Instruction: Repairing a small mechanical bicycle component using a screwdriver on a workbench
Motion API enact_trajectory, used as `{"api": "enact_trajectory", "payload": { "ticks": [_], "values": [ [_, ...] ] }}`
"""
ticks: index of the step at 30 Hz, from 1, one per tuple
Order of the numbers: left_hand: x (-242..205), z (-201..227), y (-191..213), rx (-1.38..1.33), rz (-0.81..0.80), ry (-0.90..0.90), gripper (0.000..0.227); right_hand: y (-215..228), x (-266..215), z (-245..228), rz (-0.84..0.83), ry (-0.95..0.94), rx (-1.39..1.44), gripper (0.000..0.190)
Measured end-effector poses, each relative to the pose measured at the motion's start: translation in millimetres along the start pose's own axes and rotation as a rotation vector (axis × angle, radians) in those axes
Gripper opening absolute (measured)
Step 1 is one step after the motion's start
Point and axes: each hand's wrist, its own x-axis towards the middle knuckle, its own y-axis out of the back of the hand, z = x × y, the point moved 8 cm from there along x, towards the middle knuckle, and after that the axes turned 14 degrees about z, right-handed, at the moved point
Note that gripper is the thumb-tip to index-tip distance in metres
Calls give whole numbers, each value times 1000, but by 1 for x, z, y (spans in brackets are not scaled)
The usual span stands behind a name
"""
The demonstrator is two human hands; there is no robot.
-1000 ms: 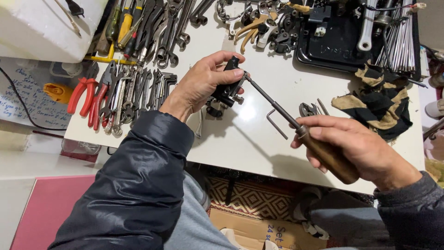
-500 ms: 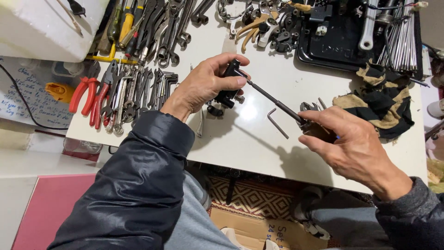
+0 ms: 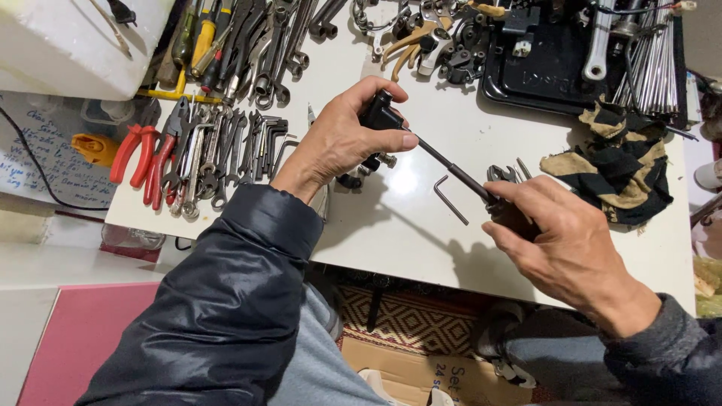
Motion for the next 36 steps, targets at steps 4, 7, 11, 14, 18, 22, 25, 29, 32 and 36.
{"api": "enact_trajectory", "payload": {
  "ticks": [4, 7, 11, 14, 18, 22, 25, 29, 32, 36],
  "values": [
    [-1, 2, -1, -17, -7, 15, 41, 3, 0, 0, 26, 22, -72, 52],
    [-5, 13, -4, -110, -30, 33, 39, 2, 9, 8, -190, -367, -68, 55],
    [-6, 17, -8, -93, -75, 18, 39, 7, -4, 18, -432, -955, 68, 30],
    [-6, 17, -1, -86, -68, 10, 40, 8, -10, 26, -413, -1144, 423, 48],
    [-5, 17, 7, -91, -60, -39, 37, 2, -23, 58, -309, -973, 1103, 58],
    [1, 5, 4, -116, -87, -65, 40, 3, -24, 54, -189, -954, 988, 48],
    [1, 9, 7, -78, -74, -135, 40, 24, -11, 32, -28, -739, 395, 48],
    [0, 8, 10, -108, -30, -100, 38, 20, -14, 44, 127, -893, 506, 27],
    [-1, 8, 9, -95, -28, -100, 38, 6, -26, 70, 209, -1087, 701, 21],
    [0, 4, 7, -95, -38, -90, 39, 9, -27, 75, 255, -1088, 614, 15]
  ]
}}
